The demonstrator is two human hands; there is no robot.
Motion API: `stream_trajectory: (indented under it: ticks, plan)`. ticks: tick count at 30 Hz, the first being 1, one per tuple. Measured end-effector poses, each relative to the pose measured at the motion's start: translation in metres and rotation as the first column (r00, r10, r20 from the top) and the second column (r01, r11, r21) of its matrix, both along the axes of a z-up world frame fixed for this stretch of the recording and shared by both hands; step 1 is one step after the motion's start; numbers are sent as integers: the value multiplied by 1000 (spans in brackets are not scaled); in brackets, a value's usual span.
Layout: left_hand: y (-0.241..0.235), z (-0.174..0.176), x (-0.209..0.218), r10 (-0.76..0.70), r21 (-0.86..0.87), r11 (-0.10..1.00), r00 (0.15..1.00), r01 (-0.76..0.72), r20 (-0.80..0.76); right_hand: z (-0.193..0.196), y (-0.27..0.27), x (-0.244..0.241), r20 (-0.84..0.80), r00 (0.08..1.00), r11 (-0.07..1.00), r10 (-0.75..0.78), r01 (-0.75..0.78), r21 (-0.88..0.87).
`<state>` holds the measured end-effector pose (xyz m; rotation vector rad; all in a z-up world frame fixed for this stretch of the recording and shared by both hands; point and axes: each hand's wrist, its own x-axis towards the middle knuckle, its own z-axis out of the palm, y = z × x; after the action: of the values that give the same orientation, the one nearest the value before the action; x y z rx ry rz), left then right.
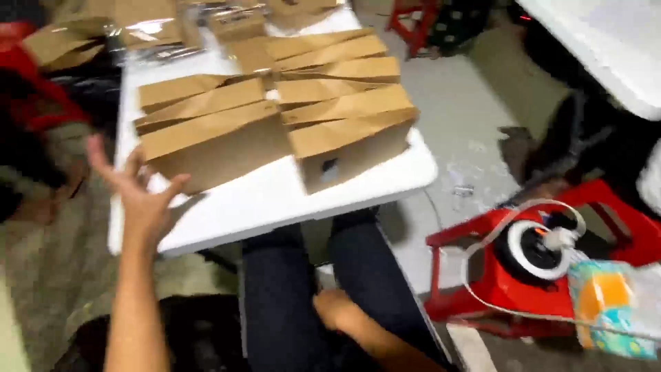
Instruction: Folding brown paper bags and placing them into individual plastic sleeves for packaging.
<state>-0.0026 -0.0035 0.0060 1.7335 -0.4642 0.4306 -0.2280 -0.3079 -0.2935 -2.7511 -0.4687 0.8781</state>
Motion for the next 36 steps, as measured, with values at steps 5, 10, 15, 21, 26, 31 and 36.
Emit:
stream_trajectory:
  ticks: [5, 10, 15, 21, 26, 31, 36]
  plan:
    - [-2, -2, 8, -23, -73, 997, 995, 31, 97, -15, -21, 5, -22, 999, 999, 41, -42, -33]
    - [-2, -7, 11, 37, -34, 999, 991, -33, 132, 75, -32, 8, 25, 989, 905, -145, 122, 408]
    - [29, -47, 60, 56, -579, 815, 992, 20, 113, 105, -29, 23, 378, 867, 768, -325, 9, 640]
    - [37, -55, 60, 372, -703, 693, 915, -161, 158, 220, -26, 12, -477, 668, -610, 571, 734, 299]
    - [1, 8, 12, 463, -283, 845, 886, -455, -43, 152, -3, 25, -193, 820, 338, -538, 420, 843]
    - [9, -11, 31, 379, -306, 872, 923, -382, -70, 26, -7, 31, 366, 892, 763, -265, -38, 646]
    - [-9, 31, -13, 363, -104, 912, 898, -398, -250, 29, -30, 55, 159, 957, 748, -243, 81, 659]
